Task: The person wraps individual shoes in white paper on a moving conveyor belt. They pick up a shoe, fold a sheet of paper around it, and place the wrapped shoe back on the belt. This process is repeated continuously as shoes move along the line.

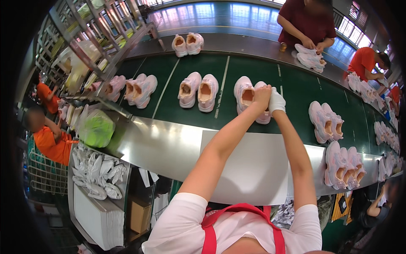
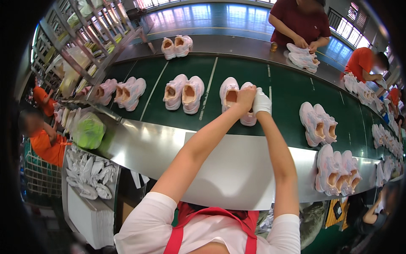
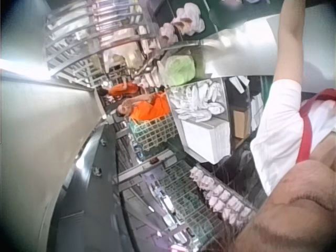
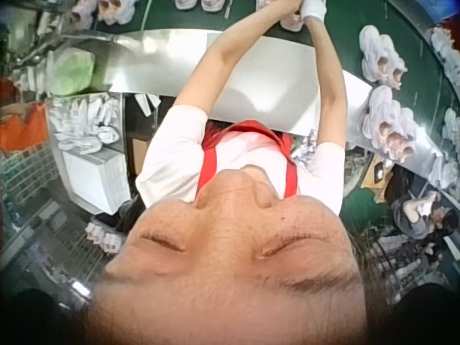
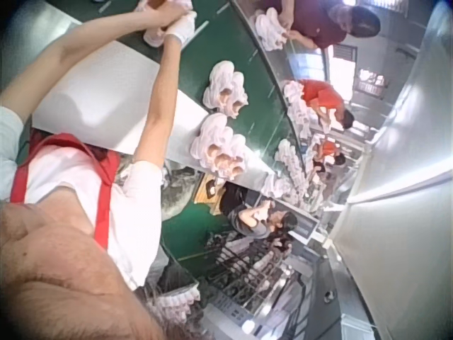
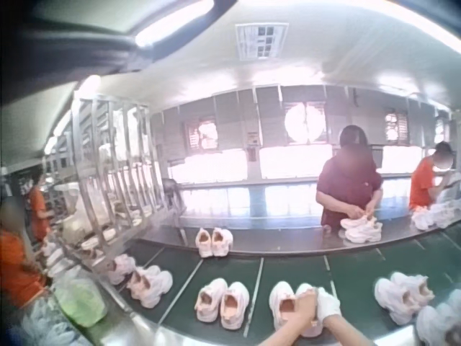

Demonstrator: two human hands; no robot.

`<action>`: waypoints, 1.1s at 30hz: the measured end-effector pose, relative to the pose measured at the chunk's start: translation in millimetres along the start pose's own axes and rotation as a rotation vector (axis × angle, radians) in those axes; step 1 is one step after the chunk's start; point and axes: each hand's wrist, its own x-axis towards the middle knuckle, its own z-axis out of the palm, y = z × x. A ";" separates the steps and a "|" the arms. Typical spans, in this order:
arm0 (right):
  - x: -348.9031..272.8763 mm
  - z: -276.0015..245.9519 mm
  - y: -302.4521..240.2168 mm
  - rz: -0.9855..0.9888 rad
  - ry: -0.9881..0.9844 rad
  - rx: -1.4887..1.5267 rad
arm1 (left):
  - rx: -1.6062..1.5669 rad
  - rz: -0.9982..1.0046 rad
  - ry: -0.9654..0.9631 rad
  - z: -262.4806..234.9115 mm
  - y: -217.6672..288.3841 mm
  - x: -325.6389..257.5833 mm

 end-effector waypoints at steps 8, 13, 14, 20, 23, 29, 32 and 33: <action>-17.2 -47.2 18.0 0.063 -0.092 0.159 | -0.096 0.073 0.255 -105.6 -33.5 -92.7; -106.9 -84.4 0.4 -0.177 0.095 0.428 | 0.305 -0.204 0.170 -126.0 -146.3 -134.5; -127.8 -89.6 -4.7 -0.185 0.054 0.486 | 0.359 -0.205 0.113 -120.0 -165.9 -138.3; -213.8 -90.0 7.7 -0.125 0.016 0.546 | 0.426 -0.148 0.004 -123.8 -190.4 -137.2; -237.9 -84.7 34.3 -0.046 0.041 0.463 | 0.429 -0.135 0.009 -132.7 -188.0 -144.6; -273.4 -75.7 60.9 0.094 0.058 0.528 | 0.088 -0.337 0.268 -174.2 -244.9 -118.4; -276.6 -76.1 58.0 0.160 0.020 0.605 | -0.028 -0.319 0.046 -156.9 -313.9 -113.4; -277.0 -77.4 60.4 0.152 0.024 0.583 | -0.066 -0.263 -0.037 -153.4 -317.0 -104.7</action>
